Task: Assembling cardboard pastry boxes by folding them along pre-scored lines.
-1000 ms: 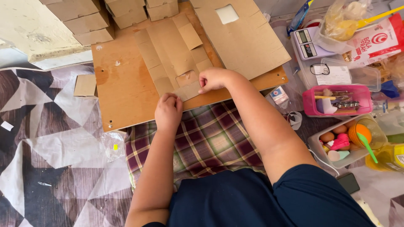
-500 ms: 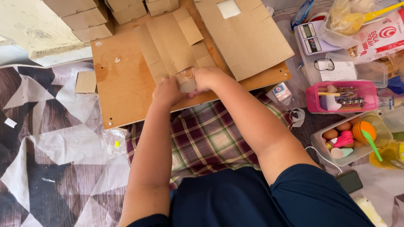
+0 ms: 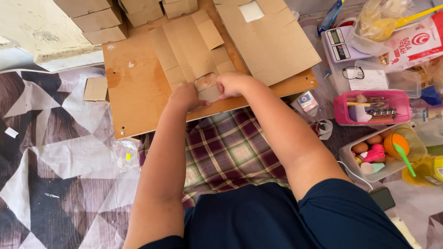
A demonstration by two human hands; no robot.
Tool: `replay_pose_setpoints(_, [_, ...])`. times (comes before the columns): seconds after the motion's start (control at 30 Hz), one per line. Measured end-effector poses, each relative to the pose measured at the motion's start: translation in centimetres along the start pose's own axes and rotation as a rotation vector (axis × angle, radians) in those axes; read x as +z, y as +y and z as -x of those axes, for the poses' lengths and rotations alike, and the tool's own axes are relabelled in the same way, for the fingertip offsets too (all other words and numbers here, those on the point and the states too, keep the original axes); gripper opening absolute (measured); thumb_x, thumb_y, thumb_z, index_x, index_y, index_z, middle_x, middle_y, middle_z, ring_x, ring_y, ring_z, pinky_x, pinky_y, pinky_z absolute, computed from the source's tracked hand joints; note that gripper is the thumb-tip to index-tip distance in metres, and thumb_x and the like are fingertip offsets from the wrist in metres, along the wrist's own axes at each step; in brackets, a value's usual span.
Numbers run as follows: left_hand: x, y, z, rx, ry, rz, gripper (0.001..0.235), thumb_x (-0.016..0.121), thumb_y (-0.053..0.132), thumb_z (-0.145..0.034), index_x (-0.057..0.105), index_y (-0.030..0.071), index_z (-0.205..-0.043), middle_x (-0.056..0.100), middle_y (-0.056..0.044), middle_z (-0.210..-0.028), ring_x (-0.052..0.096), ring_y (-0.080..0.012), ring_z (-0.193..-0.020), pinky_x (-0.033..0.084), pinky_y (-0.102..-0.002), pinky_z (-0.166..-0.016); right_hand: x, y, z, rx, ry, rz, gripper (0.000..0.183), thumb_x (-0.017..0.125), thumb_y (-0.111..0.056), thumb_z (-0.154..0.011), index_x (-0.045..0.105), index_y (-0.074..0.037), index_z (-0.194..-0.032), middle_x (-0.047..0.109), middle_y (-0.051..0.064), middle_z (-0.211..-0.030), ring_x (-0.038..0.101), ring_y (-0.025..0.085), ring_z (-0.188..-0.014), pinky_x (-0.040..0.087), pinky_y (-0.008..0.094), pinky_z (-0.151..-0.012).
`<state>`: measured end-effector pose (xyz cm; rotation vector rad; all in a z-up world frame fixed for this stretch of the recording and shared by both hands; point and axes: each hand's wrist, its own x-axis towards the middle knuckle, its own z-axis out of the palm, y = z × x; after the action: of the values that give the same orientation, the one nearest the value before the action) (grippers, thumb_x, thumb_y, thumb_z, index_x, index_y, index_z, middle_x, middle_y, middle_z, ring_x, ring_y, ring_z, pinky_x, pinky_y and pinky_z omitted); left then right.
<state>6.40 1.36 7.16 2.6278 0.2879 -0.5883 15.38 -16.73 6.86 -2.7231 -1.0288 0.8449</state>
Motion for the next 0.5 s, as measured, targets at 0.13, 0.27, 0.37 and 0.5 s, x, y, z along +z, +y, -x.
replay_pose_setpoints(0.13, [0.6,-1.3,-0.8,0.039,-0.015,0.033,0.056,0.090,0.042,-0.074,0.067,0.009,-0.113,0.055,-0.021,-0.133,0.061,-0.0455,-0.125,0.052,-0.051,-0.103,0.2,0.0,0.0,0.009,-0.017,-0.024,0.017,0.078,-0.028,-0.084,0.074,-0.015,-0.095,0.075,0.010,-0.102,0.069,0.033,-0.109,0.053,0.042,-0.091])
replay_pose_setpoints(0.27, [1.3,-0.7,-2.7,0.002,-0.060,-0.023,0.068,0.091,0.043,-0.073,0.061,0.006,-0.121,0.048,-0.023,-0.135,0.059,-0.0513,-0.124,0.053,-0.055,-0.101,1.1,0.1,-1.2,0.019,0.036,0.086,0.015,0.078,-0.023,-0.084,0.074,-0.012,-0.093,0.074,0.011,-0.097,0.070,0.033,-0.103,0.054,0.044,-0.088])
replay_pose_setpoints(0.37, [0.9,0.4,-1.8,-0.009,-0.124,-0.094,0.082,0.092,0.040,-0.075,0.053,-0.004,-0.132,0.044,-0.028,-0.134,0.057,-0.0580,-0.121,0.053,-0.058,-0.100,1.0,0.8,-0.3,-0.005,0.027,-0.001,0.014,0.079,-0.024,-0.084,0.073,-0.014,-0.093,0.073,0.010,-0.096,0.070,0.032,-0.103,0.054,0.042,-0.086])
replay_pose_setpoints(0.5, [0.6,0.3,-2.1,0.015,-0.189,-0.108,0.082,0.090,0.025,-0.079,0.047,-0.016,-0.137,0.041,-0.036,-0.136,0.053,-0.0637,-0.122,0.052,-0.060,-0.101,1.2,2.5,-1.1,-0.026,0.022,-0.096,0.013,0.079,-0.023,-0.084,0.073,-0.018,-0.094,0.073,0.008,-0.094,0.069,0.030,-0.102,0.054,0.041,-0.086])
